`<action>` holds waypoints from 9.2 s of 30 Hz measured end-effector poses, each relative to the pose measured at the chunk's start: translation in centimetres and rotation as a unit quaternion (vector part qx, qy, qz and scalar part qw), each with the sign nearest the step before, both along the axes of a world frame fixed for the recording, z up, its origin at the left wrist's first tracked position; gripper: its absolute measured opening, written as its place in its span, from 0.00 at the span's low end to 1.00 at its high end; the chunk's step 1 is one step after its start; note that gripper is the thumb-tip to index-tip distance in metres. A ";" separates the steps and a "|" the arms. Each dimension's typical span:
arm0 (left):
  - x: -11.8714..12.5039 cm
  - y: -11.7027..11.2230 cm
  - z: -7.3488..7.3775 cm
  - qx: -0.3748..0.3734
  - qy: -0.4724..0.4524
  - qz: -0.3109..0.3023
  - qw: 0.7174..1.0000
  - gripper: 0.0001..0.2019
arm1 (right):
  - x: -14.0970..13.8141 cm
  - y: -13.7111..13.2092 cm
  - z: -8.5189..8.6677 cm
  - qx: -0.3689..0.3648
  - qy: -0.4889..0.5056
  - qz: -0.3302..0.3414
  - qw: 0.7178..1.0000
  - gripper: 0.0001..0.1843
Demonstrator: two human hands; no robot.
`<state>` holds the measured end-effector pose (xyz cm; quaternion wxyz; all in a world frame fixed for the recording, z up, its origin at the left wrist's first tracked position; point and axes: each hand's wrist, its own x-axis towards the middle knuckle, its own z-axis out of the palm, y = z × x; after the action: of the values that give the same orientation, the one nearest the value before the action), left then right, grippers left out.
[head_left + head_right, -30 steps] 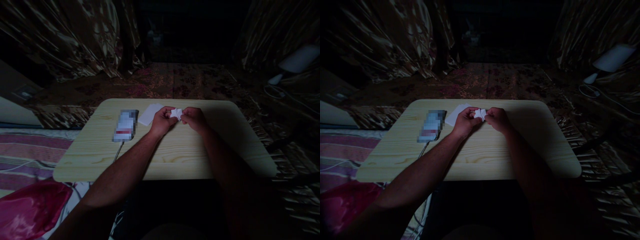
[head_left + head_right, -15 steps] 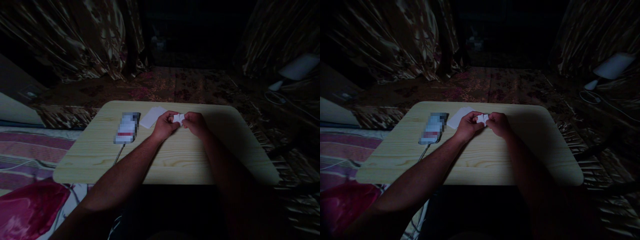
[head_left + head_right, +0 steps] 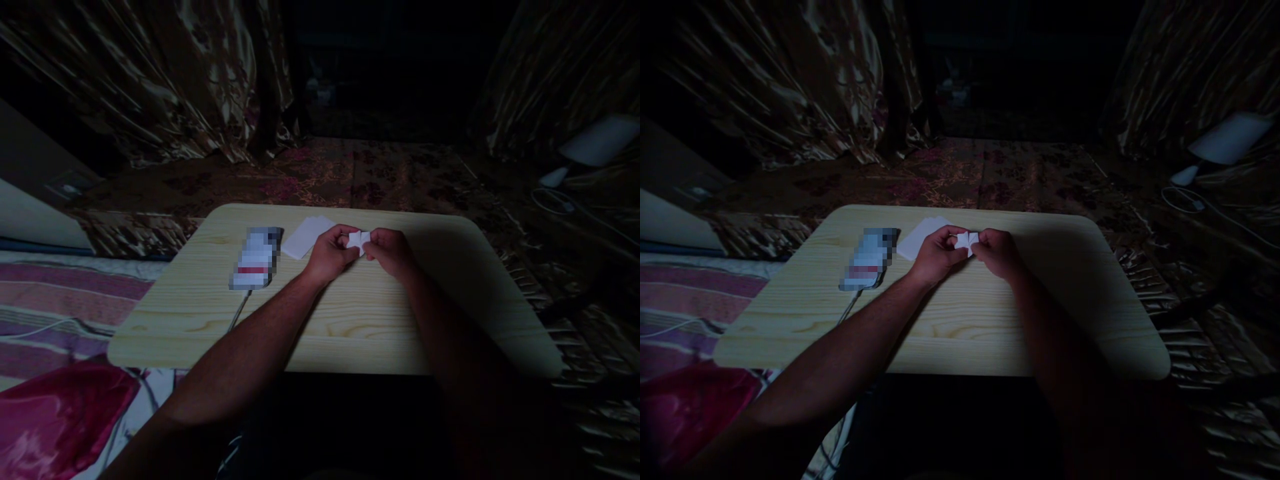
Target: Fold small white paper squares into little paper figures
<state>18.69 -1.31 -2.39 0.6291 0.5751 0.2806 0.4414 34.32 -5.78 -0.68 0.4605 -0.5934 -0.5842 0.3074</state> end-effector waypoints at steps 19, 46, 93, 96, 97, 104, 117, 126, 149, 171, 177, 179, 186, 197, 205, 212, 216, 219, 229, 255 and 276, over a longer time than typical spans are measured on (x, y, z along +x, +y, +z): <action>-0.1 0.1 -0.1 -0.012 0.001 0.015 1.000 0.20 | -0.1 -0.5 0.8 -0.024 0.018 -0.008 1.000 0.05; -0.2 0.2 0.5 -0.055 -0.033 0.044 0.997 0.13 | 0.1 -0.2 0.7 0.023 0.032 -0.040 0.998 0.11; -0.6 0.2 0.5 0.129 0.047 0.200 0.970 0.10 | -1.5 -0.4 -0.1 0.099 -0.118 -0.148 0.977 0.11; -0.8 0.5 0.9 0.111 0.027 0.162 0.980 0.20 | -1.5 -0.4 0.0 0.087 -0.088 -0.116 0.986 0.09; -0.8 0.5 0.9 0.090 0.013 0.124 0.988 0.20 | -1.4 -0.4 0.0 0.086 -0.079 -0.107 0.987 0.09; -0.4 0.3 -0.1 0.017 0.008 0.043 0.999 0.11 | -1.2 -0.3 -0.1 0.073 -0.049 -0.077 0.993 0.07; -0.3 0.0 0.3 -0.021 0.001 0.062 0.998 0.10 | -1.3 -0.4 0.1 0.052 0.009 -0.055 0.997 0.07; -0.3 0.0 0.3 -0.016 -0.006 0.064 0.998 0.12 | -1.3 -0.2 0.1 0.054 0.044 -0.045 0.997 0.12; -0.4 0.3 0.4 0.030 -0.013 0.066 0.997 0.17 | -0.9 0.2 -0.7 0.060 -0.022 -0.072 0.995 0.07; -0.5 -0.1 0.1 0.084 0.002 0.051 0.995 0.10 | -0.8 -0.1 -0.3 0.042 -0.001 -0.042 0.998 0.08; -0.4 0.0 0.2 0.043 -0.012 0.045 0.998 0.06 | -0.9 -0.1 -0.3 0.044 0.037 -0.042 0.997 0.08; -0.4 0.1 0.2 0.020 -0.019 0.046 0.999 0.05 | -1.0 -0.1 -0.2 0.045 0.050 -0.037 0.997 0.08; -0.2 -0.1 0.8 -0.020 -0.048 0.055 0.997 0.04 | -0.8 -0.7 0.7 0.055 0.060 0.001 0.997 0.05; -0.2 -0.2 0.5 -0.031 -0.049 0.035 0.998 0.09 | -0.7 -0.5 0.7 0.038 0.099 0.000 0.994 0.06; -0.2 -0.1 0.4 -0.006 -0.053 0.060 0.997 0.13 | -0.5 -0.4 1.0 0.038 0.089 0.016 0.995 0.16; -0.1 -0.1 0.7 -0.009 -0.059 0.078 0.995 0.18 | -0.9 -0.1 0.6 0.060 0.150 0.009 0.987 0.22; -0.1 -0.2 0.7 -0.011 -0.053 0.078 0.996 0.20 | -1.0 -0.1 0.6 0.057 0.144 0.002 0.988 0.21; 0.0 -0.3 0.7 -0.012 -0.047 0.079 0.996 0.18 | -1.0 -0.2 0.7 0.053 0.135 -0.011 0.989 0.18; 0.1 -0.5 0.9 -0.008 -0.057 0.081 0.995 0.16 | -1.1 -0.3 0.9 0.054 0.121 -0.022 0.991 0.13; 0.1 -0.5 0.6 -0.003 -0.039 0.076 0.996 0.18 | -1.2 -0.1 0.0 0.087 0.095 -0.037 0.991 0.10; 0.1 -0.5 0.6 -0.004 -0.025 0.064 0.998 0.19 | -1.2 -0.5 0.7 0.076 0.089 -0.034 0.993 0.10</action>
<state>18.79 -1.82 -1.75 0.6087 0.5419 0.3027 0.4942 33.08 -6.23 -0.02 0.5647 -0.5467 -0.5420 0.2974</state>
